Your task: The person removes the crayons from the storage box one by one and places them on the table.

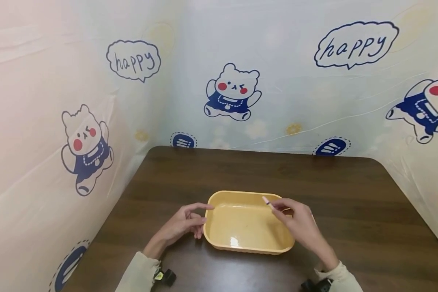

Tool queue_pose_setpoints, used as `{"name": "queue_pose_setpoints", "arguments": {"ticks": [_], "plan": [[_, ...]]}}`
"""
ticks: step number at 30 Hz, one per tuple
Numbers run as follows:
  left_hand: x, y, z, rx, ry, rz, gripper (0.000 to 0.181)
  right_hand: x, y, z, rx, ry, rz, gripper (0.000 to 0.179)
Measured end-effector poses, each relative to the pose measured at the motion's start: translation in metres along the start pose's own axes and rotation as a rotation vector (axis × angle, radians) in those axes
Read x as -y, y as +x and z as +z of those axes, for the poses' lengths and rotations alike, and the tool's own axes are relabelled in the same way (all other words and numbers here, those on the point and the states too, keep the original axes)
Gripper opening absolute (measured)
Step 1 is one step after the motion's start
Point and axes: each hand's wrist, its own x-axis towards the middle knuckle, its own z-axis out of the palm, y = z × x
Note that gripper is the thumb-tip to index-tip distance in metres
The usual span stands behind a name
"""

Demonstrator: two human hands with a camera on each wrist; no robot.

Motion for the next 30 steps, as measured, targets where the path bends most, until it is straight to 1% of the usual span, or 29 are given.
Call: {"name": "queue_pose_setpoints", "arguments": {"ticks": [3,5,7,9,10,12,14,17,19,22,25,30], "plan": [[0.000,-0.002,-0.001,-0.005,-0.002,-0.005,0.046,-0.013,-0.007,-0.021,-0.087,0.038,0.065,0.014],[0.000,-0.003,-0.002,-0.011,-0.002,-0.006,0.045,-0.025,-0.010,-0.035,-0.129,0.033,0.125,0.017],[0.000,-0.003,-0.002,-0.013,-0.007,-0.003,0.046,-0.040,-0.012,-0.046,-0.155,-0.008,0.190,0.021],[0.000,-0.003,-0.002,-0.010,-0.012,-0.001,0.046,-0.056,-0.013,-0.055,-0.192,-0.092,0.242,0.022],[0.000,-0.003,-0.002,-0.008,-0.016,0.002,0.046,-0.064,-0.013,-0.058,-0.198,-0.139,0.261,0.021],[0.000,-0.005,-0.002,-0.007,-0.022,0.010,0.046,-0.078,-0.014,-0.060,-0.175,-0.207,0.292,0.021],[0.000,-0.006,-0.003,-0.008,-0.024,0.018,0.045,-0.088,-0.016,-0.060,-0.133,-0.248,0.327,0.020],[0.001,-0.008,-0.004,-0.009,-0.022,0.025,0.045,-0.098,-0.018,-0.059,-0.037,-0.253,0.377,0.021],[0.002,-0.006,-0.003,-0.009,-0.019,0.026,0.045,-0.101,-0.019,-0.060,0.000,-0.250,0.407,0.021],[0.004,-0.001,-0.002,-0.006,-0.021,0.029,0.045,-0.104,-0.021,-0.063,0.017,-0.263,0.431,0.025],[0.006,0.002,0.000,-0.002,-0.023,0.032,0.044,-0.106,-0.025,-0.065,0.016,-0.265,0.452,0.028],[0.010,0.003,0.002,-0.012,-0.031,0.031,0.045,-0.112,-0.028,-0.062,0.010,-0.231,0.497,0.025]]}}
